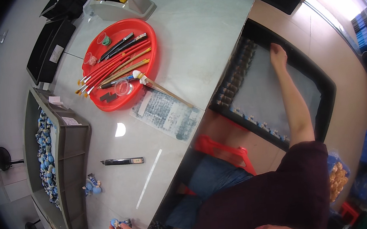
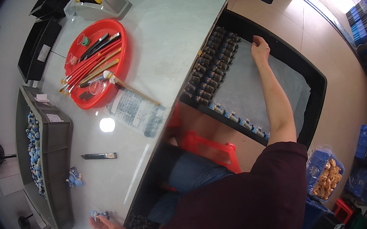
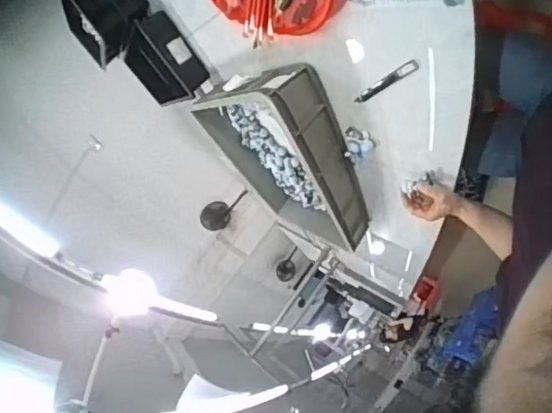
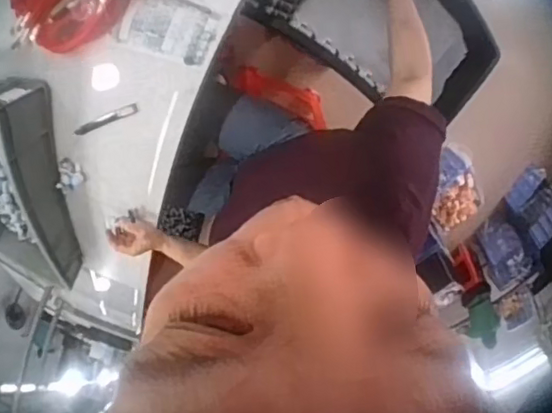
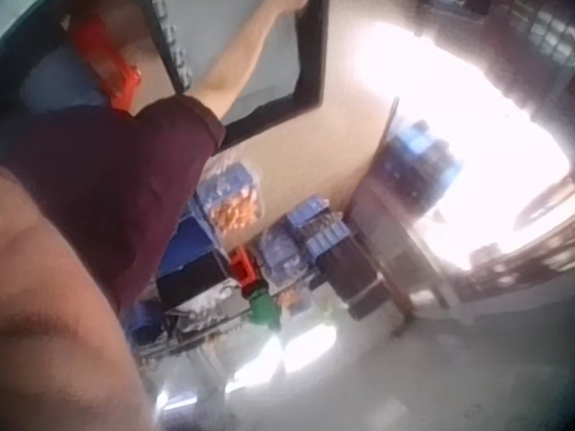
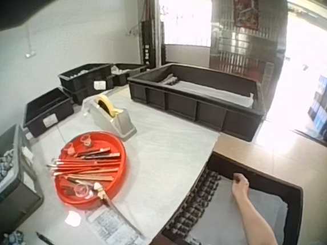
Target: The person assembles small figurines by attaching parts by hand, details them using a tool, and places the figurines into a tray.
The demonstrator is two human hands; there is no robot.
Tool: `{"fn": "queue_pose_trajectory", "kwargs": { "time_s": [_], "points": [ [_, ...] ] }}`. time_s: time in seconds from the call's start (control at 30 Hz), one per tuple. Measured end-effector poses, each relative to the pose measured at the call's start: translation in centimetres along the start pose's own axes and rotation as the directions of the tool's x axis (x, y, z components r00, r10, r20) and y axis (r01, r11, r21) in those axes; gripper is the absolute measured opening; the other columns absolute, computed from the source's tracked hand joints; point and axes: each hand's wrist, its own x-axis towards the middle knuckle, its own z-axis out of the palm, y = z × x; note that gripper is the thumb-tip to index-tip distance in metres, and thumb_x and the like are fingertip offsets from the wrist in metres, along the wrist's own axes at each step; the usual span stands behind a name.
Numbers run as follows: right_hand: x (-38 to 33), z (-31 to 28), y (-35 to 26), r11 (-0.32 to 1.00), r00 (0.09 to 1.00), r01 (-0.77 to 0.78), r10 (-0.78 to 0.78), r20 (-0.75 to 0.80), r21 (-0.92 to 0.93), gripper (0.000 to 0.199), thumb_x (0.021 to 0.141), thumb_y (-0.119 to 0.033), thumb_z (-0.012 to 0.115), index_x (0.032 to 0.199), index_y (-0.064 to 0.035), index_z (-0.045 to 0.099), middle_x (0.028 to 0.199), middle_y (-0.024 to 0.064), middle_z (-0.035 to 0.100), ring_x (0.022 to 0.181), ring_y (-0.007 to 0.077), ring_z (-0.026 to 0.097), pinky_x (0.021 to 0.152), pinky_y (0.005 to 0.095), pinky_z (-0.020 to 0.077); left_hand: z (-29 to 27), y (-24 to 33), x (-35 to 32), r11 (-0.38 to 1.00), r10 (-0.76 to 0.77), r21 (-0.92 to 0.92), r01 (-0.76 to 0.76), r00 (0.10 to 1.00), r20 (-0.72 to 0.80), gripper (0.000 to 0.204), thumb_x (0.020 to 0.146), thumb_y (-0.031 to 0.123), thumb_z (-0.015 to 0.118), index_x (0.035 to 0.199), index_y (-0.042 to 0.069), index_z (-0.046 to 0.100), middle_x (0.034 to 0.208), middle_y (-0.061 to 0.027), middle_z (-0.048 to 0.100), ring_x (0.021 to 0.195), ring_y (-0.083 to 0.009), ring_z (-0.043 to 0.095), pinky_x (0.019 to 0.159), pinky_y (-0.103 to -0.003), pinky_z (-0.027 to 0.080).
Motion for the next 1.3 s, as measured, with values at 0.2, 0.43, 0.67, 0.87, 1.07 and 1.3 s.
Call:
{"fn": "queue_pose_trajectory", "kwargs": {
  "time_s": [0.2,0.43,0.67,0.87,1.07,1.3],
  "points": [
    [-10.3,-6.3,-13.8,0.815,0.953,0.299,-0.224,-0.205,0.497,0.028,0.079,0.003,0.054,0.106,-0.0039,0.056,0.098,0.0044,0.059,0.071,0.0069,0.054,0.058,0.0189,0.0435,-0.3,0.0,-0.4,0.995,-0.011,-0.104,0.010,1.000,-0.015,0.040,0.083,-0.003,0.052,0.121,-0.004,0.041,0.116,-0.0156,0.051,0.101,-0.0197,0.054,0.087,-0.028,0.043],
    [-31.4,-8.2,-27.7,0.081,0.335,0.378,-0.940,-0.055,0.922,0.032,0.069,0.003,0.061,0.099,-0.0070,0.059,0.088,0.0080,0.058,0.065,0.0172,0.059,0.052,0.0270,0.0494,0.6,0.9,-0.6,0.979,0.004,-0.205,-0.004,1.000,0.003,0.041,0.082,-0.004,0.053,0.121,-0.004,0.041,0.110,-0.0156,0.055,0.092,-0.0167,0.056,0.079,-0.026,0.046],
    [-44.6,-6.2,-37.4,0.333,0.181,-0.168,-0.915,0.361,0.928,0.034,0.077,0.001,0.058,0.110,-0.0051,0.054,0.091,0.0062,0.060,0.066,0.0108,0.056,0.053,0.0201,0.0436,-0.1,2.5,0.9,0.815,-0.164,-0.547,0.190,0.982,0.096,0.049,0.080,-0.010,0.053,0.125,0.001,0.037,0.105,-0.0141,0.056,0.089,-0.0148,0.056,0.077,-0.024,0.047],
    [-47.2,-5.8,-39.4,0.525,0.134,-0.284,-0.807,0.575,0.802,0.029,0.082,0.001,0.055,0.111,-0.0011,0.053,0.098,0.0082,0.054,0.083,0.0115,0.054,0.062,0.0234,0.0500,0.9,2.7,3.5,0.558,-0.248,-0.692,0.457,0.888,0.387,0.045,0.076,-0.010,0.059,0.119,-0.002,0.047,0.113,-0.0085,0.049,0.093,-0.0152,0.057,0.075,-0.025,0.049],
    [-49.1,-5.2,-38.6,0.479,0.136,-0.297,-0.835,0.533,0.826,0.025,0.084,0.002,0.054,0.109,0.0023,0.051,0.105,0.0095,0.051,0.092,0.0155,0.053,0.074,0.0272,0.0527,-0.7,1.7,4.0,0.384,-0.295,-0.758,0.526,0.849,0.439,0.032,0.086,0.000,0.052,0.118,-0.004,0.050,0.112,-0.0088,0.053,0.095,-0.0139,0.056,0.083,-0.028,0.049],
    [-48.8,-4.9,-38.4,0.519,0.108,-0.360,-0.802,0.587,0.775,0.029,0.082,0.004,0.055,0.110,0.0052,0.048,0.106,0.0118,0.051,0.097,0.0175,0.054,0.079,0.0283,0.0516,0.2,1.1,4.4,0.373,-0.334,-0.770,0.518,0.849,0.409,0.027,0.089,0.003,0.049,0.115,-0.003,0.053,0.099,-0.0093,0.062,0.088,-0.0149,0.060,0.081,-0.028,0.051]
  ]
}}
